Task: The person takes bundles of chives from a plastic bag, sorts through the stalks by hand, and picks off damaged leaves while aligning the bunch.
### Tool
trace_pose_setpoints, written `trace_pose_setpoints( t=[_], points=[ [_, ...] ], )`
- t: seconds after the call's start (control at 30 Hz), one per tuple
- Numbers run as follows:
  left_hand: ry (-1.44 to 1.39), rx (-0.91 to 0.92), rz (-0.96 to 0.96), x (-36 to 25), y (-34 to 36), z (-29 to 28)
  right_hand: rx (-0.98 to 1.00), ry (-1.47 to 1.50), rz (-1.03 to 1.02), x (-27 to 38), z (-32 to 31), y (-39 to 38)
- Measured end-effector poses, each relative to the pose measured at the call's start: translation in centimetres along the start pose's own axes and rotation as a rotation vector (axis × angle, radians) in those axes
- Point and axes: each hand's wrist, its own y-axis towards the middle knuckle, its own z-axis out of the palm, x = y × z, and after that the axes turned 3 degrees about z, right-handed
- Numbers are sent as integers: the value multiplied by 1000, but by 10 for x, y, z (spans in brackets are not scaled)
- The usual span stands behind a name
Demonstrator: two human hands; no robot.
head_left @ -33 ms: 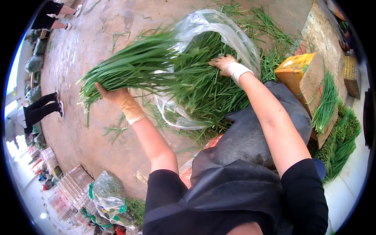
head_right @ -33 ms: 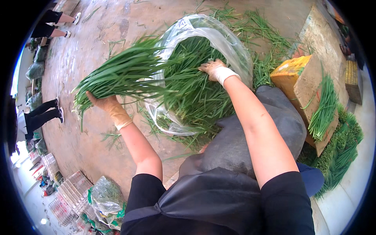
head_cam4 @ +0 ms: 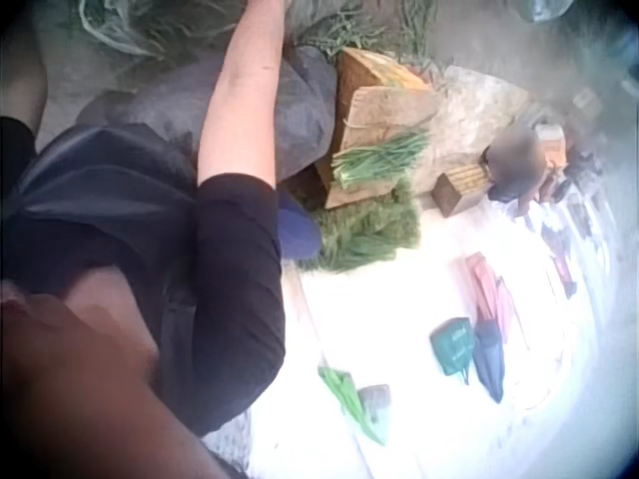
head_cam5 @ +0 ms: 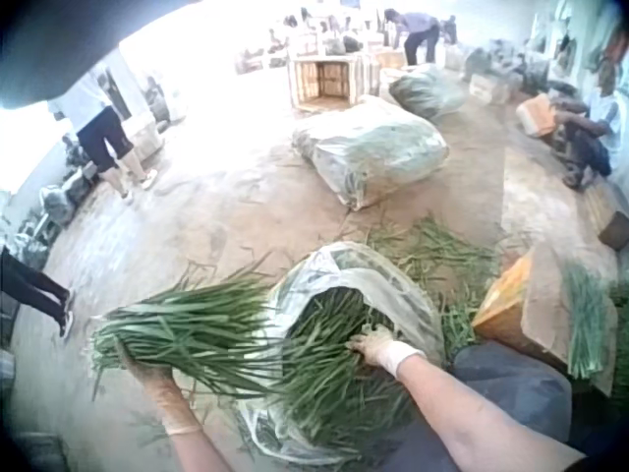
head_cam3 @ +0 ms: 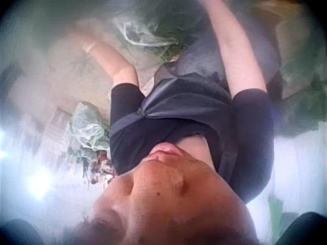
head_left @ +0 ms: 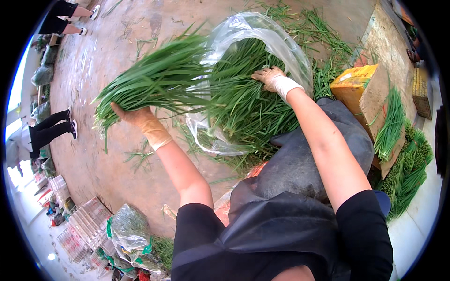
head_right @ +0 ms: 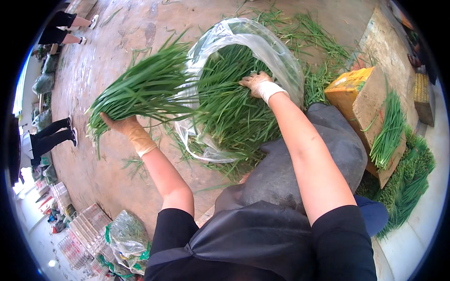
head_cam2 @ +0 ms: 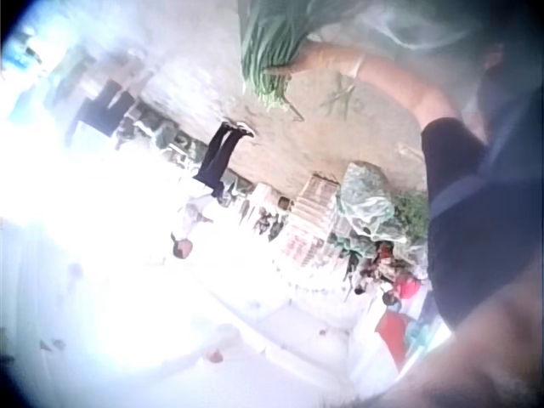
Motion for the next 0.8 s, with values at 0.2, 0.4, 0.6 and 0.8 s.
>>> trace_pose_setpoints(
  t=[0.2, 0.4, 0.6, 0.8],
  points=[
    [-119, -20, 180, -67, 26, 2, 59, -60, 29, 11, -8, -2],
    [-171, 79, 120, -101, 13, 48, -104, 305, 0, 1, -129, -80],
    [-187, 270, -184, -71, -26, 138, -1220, 542, -579, 18, -259, -222],
    [-114, 475, -314, -47, -138, 280, -971, 999, -481, 63, -254, -277]
  ],
)
